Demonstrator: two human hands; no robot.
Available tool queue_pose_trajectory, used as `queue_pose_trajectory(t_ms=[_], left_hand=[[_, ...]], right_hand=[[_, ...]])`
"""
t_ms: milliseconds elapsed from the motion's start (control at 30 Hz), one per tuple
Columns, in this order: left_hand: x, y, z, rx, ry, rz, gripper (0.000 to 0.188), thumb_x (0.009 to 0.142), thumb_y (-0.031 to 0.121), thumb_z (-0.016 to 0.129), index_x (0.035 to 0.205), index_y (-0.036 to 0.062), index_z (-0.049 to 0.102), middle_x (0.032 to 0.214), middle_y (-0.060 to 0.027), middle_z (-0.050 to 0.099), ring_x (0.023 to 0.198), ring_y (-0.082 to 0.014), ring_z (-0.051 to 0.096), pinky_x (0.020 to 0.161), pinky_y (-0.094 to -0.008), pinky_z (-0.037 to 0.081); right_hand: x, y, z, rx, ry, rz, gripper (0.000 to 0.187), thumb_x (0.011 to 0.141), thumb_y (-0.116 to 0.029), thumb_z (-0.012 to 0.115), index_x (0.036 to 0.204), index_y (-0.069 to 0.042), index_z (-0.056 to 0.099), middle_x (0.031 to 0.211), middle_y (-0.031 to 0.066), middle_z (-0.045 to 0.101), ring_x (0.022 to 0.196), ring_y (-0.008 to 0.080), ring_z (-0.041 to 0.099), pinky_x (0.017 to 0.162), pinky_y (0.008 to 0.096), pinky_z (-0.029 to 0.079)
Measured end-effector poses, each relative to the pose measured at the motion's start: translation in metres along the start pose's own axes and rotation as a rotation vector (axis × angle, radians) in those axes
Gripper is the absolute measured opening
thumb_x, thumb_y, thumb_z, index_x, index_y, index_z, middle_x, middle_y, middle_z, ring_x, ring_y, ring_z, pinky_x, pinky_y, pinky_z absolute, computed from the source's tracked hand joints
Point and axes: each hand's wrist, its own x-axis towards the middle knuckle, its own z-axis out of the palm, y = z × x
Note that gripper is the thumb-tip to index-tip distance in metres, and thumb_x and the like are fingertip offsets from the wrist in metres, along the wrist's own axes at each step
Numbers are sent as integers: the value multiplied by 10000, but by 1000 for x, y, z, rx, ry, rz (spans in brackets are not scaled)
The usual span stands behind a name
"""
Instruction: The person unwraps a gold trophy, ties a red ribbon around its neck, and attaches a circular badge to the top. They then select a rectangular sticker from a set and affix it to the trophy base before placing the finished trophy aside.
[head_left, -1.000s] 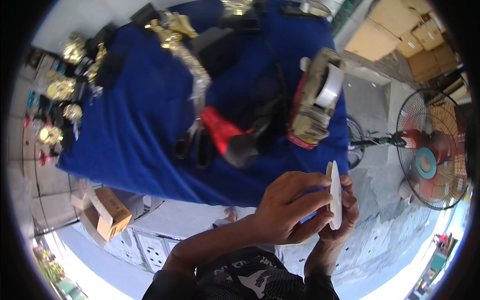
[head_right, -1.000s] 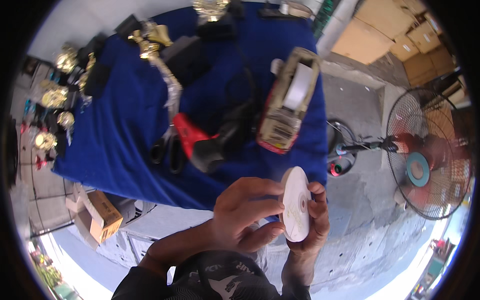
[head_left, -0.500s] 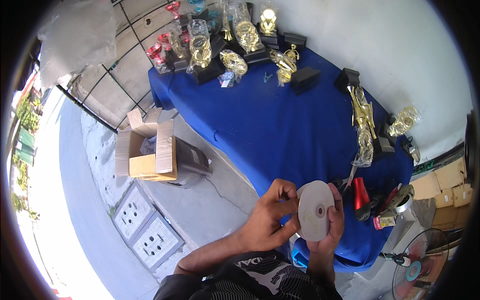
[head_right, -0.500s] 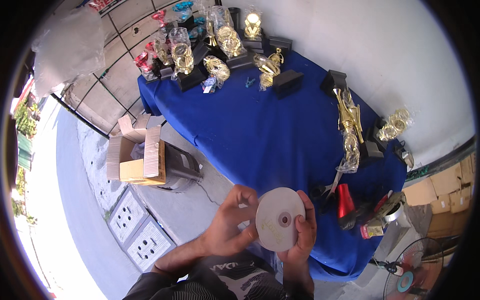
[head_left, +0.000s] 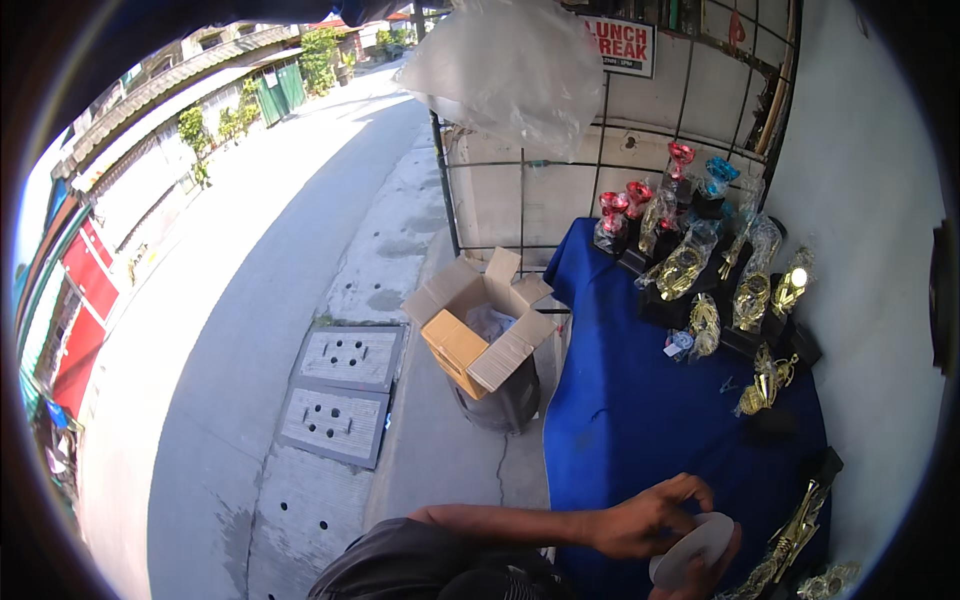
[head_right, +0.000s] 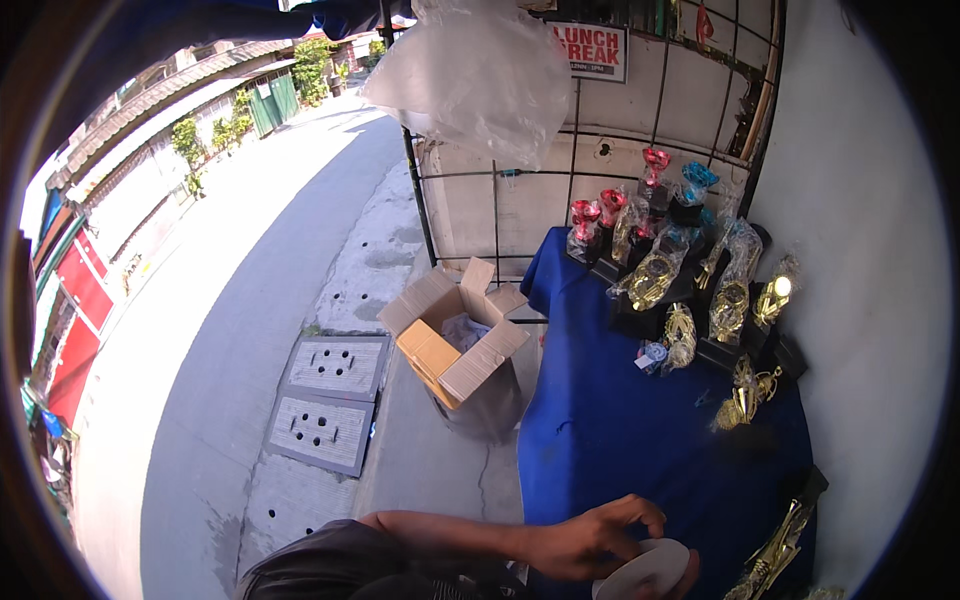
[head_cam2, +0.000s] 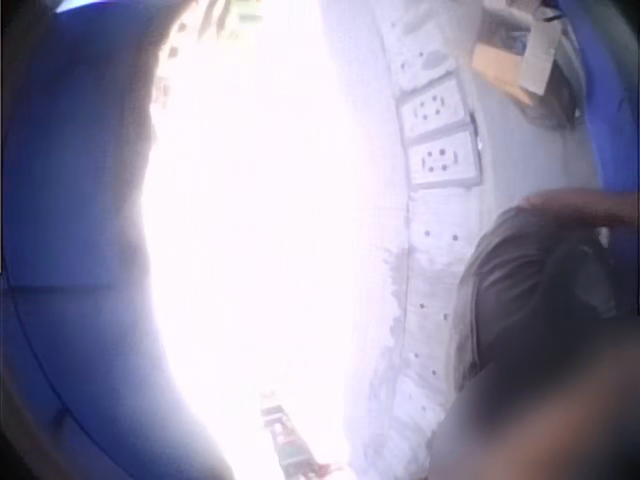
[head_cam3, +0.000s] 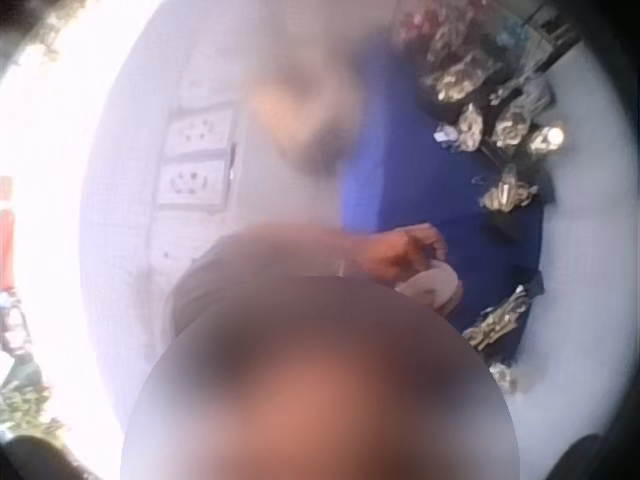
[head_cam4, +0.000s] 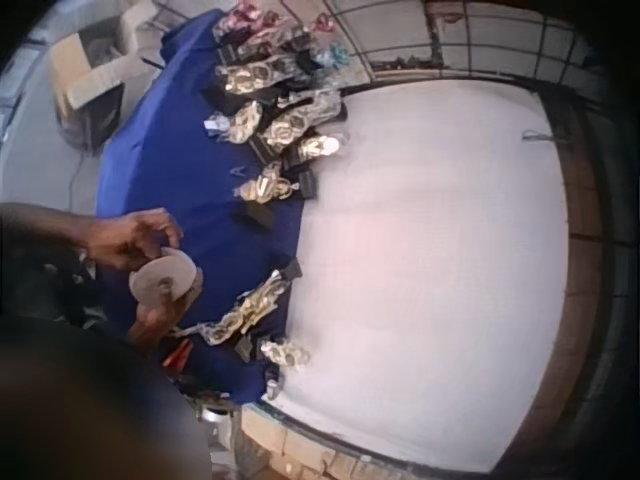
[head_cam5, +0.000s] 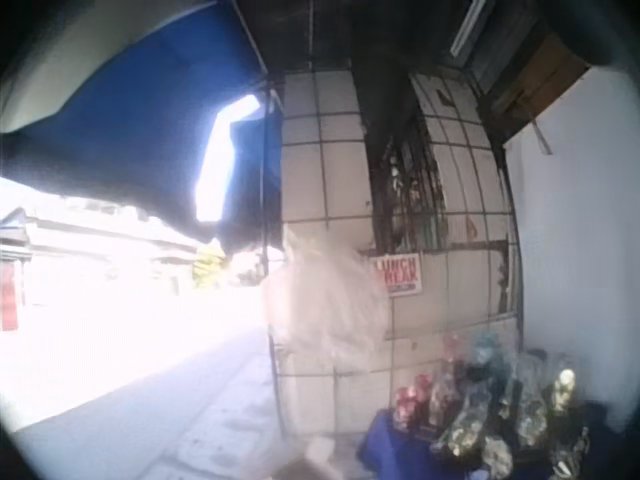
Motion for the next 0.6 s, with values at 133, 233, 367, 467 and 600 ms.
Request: queue_pose_trajectory(t_ms=[133,233,367,467,600], left_hand=[[10,-6,-17,-203,-87,-202,120,840,38,746,958,27,763,1206,-142,578,1211,-286,551,1020,-424,446],[24,-21,-42,-418,12,-349,128,926,-25,708,1036,19,754,1141,-130,686,1068,-250,682,991,-413,495],[46,-64,-57,-356,8,-340,57,994,49,634,1026,15,666,1030,-144,697,1003,-267,726,1017,-445,518],[66,-104,-67,-676,177,-537,120,1068,160,532,1105,46,547,998,-162,685,899,-238,712,871,-410,580],[99,-158,-110,-654,368,-670,155,1088,252,489,1122,107,530,969,-115,682,775,-184,662,702,-336,562]], right_hand=[[16,16,2,580,-142,330,976,833,-386,730,1574,-38,198,1316,218,542,1188,336,594,965,481,547],[28,23,5,688,97,348,829,794,-218,782,1475,-7,360,1143,204,674,1000,333,697,886,458,587],[38,27,-17,480,-20,548,903,661,-97,922,1420,-8,441,1143,136,682,1060,254,684,948,386,544],[41,32,-28,440,95,549,868,660,-45,910,1406,-11,468,1174,124,677,1069,231,681,962,359,531],[41,45,-48,534,450,545,828,668,-32,890,1391,-16,489,1146,112,686,1040,214,690,934,381,556]])
